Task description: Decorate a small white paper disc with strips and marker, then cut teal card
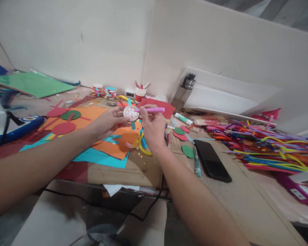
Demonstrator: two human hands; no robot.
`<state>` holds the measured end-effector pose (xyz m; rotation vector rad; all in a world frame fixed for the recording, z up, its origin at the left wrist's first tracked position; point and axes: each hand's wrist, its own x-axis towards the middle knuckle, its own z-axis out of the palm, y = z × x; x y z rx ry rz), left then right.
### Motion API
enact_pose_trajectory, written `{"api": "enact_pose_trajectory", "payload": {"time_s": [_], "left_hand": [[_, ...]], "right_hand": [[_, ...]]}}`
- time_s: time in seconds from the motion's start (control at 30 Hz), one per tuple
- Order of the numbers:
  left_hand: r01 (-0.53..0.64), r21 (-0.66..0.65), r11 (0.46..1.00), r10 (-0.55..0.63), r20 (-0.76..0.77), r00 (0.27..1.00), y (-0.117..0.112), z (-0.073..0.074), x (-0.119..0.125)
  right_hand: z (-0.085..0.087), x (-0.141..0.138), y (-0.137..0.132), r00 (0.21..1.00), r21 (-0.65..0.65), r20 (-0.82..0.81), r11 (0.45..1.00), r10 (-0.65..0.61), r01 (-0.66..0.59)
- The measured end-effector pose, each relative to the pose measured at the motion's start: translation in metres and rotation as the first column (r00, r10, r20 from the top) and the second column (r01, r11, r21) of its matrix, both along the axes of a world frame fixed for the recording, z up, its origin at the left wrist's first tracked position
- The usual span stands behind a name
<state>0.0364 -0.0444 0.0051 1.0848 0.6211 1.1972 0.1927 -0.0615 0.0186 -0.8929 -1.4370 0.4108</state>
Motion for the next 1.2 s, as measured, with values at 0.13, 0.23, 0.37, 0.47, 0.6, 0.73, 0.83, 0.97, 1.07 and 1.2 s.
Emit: {"api": "enact_pose_trajectory", "payload": {"time_s": [0.13, 0.23, 0.37, 0.47, 0.6, 0.73, 0.83, 0.97, 1.07, 1.2], "left_hand": [[0.049, 0.028, 0.998, -0.049, 0.004, 0.999, -0.0014, 0.0004, 0.0003], [0.061, 0.013, 0.998, -0.061, -0.019, 0.998, -0.0025, 0.0017, 0.0000], [0.052, 0.008, 0.999, -0.051, -0.034, 0.998, -0.0028, 0.0025, -0.0003], [0.052, 0.023, 0.998, -0.052, -0.035, 0.998, -0.0019, 0.0015, -0.0006], [0.048, 0.035, 0.998, -0.047, -0.040, 0.998, -0.0012, 0.0005, -0.0010], [0.045, 0.034, 0.998, -0.043, -0.048, 0.998, -0.0013, 0.0010, -0.0014], [0.050, 0.029, 0.998, -0.048, -0.061, 0.997, -0.0008, 0.0007, -0.0020], [0.059, 0.038, 0.998, -0.056, -0.056, 0.997, 0.0003, -0.0004, -0.0028], [0.063, 0.041, 0.997, -0.061, -0.066, 0.996, 0.0011, -0.0013, -0.0032], [0.066, 0.052, 0.996, -0.062, -0.074, 0.995, 0.0017, -0.0023, -0.0031]], "right_hand": [[0.0000, -0.0003, -0.0005, 0.999, 0.024, 0.049, 1.000, 0.012, -0.013], [0.0005, -0.0010, -0.0013, 0.997, 0.030, 0.076, 1.000, 0.006, -0.008], [0.0017, -0.0010, -0.0027, 0.998, 0.029, 0.067, 1.000, 0.003, -0.005], [0.0012, -0.0001, -0.0033, 0.996, 0.048, 0.093, 0.999, -0.004, -0.001], [-0.0011, 0.0019, -0.0026, 0.994, 0.072, 0.112, 0.997, 0.012, -0.020], [-0.0029, 0.0030, -0.0016, 0.994, 0.048, 0.107, 0.998, 0.028, -0.033], [-0.0034, 0.0030, -0.0012, 0.994, 0.049, 0.098, 0.998, 0.043, -0.048], [-0.0032, 0.0030, -0.0014, 0.993, 0.051, 0.109, 0.998, 0.038, -0.044], [-0.0027, 0.0031, -0.0020, 0.992, 0.049, 0.124, 0.998, 0.031, -0.038], [-0.0021, 0.0032, -0.0023, 0.990, 0.052, 0.138, 0.998, 0.032, -0.039]]}}
